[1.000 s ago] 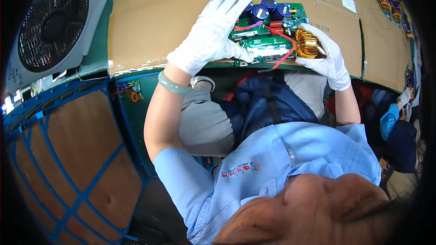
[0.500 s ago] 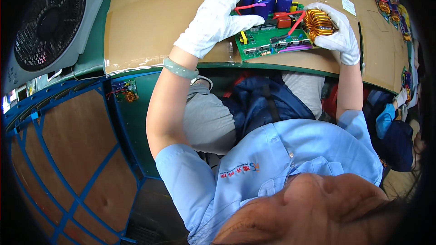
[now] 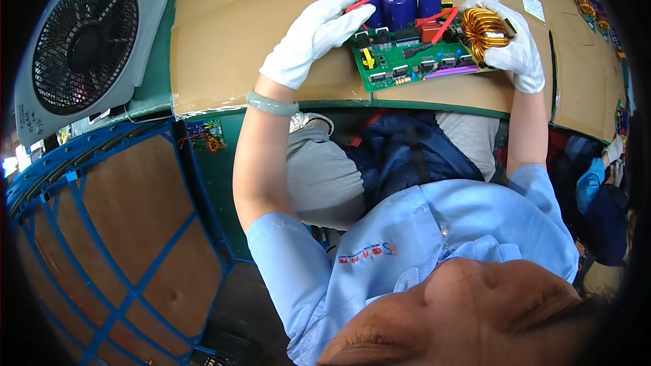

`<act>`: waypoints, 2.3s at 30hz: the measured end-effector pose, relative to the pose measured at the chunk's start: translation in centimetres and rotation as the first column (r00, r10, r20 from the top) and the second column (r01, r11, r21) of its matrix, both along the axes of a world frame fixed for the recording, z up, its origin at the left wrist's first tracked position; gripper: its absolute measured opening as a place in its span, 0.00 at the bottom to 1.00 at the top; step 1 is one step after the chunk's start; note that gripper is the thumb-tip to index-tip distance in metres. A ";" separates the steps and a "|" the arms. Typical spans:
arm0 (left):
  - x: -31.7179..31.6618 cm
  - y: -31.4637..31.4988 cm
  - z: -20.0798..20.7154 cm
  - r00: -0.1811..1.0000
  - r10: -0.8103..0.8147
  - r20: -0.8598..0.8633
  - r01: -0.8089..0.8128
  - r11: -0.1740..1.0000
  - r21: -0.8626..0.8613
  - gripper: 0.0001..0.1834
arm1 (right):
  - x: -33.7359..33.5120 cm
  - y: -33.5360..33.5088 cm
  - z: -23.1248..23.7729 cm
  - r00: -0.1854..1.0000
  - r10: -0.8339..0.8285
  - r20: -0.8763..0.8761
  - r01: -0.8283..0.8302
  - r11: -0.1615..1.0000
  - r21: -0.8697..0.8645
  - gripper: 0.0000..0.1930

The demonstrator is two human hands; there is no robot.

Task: The person repeatedly picks up green circuit boards from a blue rack, holds them up to inspect both sides, and places them back. The person wears white gloves and a light blue shirt.

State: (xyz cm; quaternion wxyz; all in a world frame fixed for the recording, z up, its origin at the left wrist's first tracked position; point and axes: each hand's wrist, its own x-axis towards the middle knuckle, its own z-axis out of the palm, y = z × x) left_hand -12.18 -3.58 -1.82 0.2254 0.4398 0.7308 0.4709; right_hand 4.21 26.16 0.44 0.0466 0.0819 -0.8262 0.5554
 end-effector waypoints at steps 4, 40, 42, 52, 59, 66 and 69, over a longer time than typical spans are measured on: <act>-0.3 -0.3 0.5 0.959 -0.098 0.267 0.070 0.991 0.111 0.29 | 0.0 -0.1 -0.4 0.999 -0.025 -0.045 0.029 0.997 0.075 0.34; -0.1 -2.7 3.0 0.919 0.163 0.359 -0.196 0.979 0.058 0.30 | -0.2 0.8 -0.7 0.999 -0.033 0.033 0.032 0.998 0.046 0.32; 0.0 -4.0 3.1 0.893 0.243 0.379 -0.286 0.956 0.062 0.26 | -0.2 1.0 -0.9 0.999 -0.030 0.039 0.029 0.999 0.029 0.32; 4.2 -1.9 3.7 0.966 0.226 -0.127 -0.230 0.973 -0.019 0.16 | 0.1 2.1 -2.0 0.996 -0.065 0.064 0.064 0.998 0.007 0.35; 5.5 -0.3 3.6 0.907 0.239 -0.347 -0.247 0.969 0.022 0.09 | -0.3 0.9 -0.9 0.996 -0.028 0.083 0.027 1.000 0.008 0.36; 5.9 -0.7 5.2 0.826 0.115 -0.552 -0.118 0.993 0.031 0.13 | -0.2 0.7 -0.4 0.998 -0.042 0.050 0.044 0.999 -0.031 0.29; 6.4 -0.6 5.7 0.840 0.106 -0.533 -0.131 0.991 -0.008 0.23 | -0.2 0.7 -0.2 0.998 -0.045 0.043 0.045 0.999 -0.014 0.29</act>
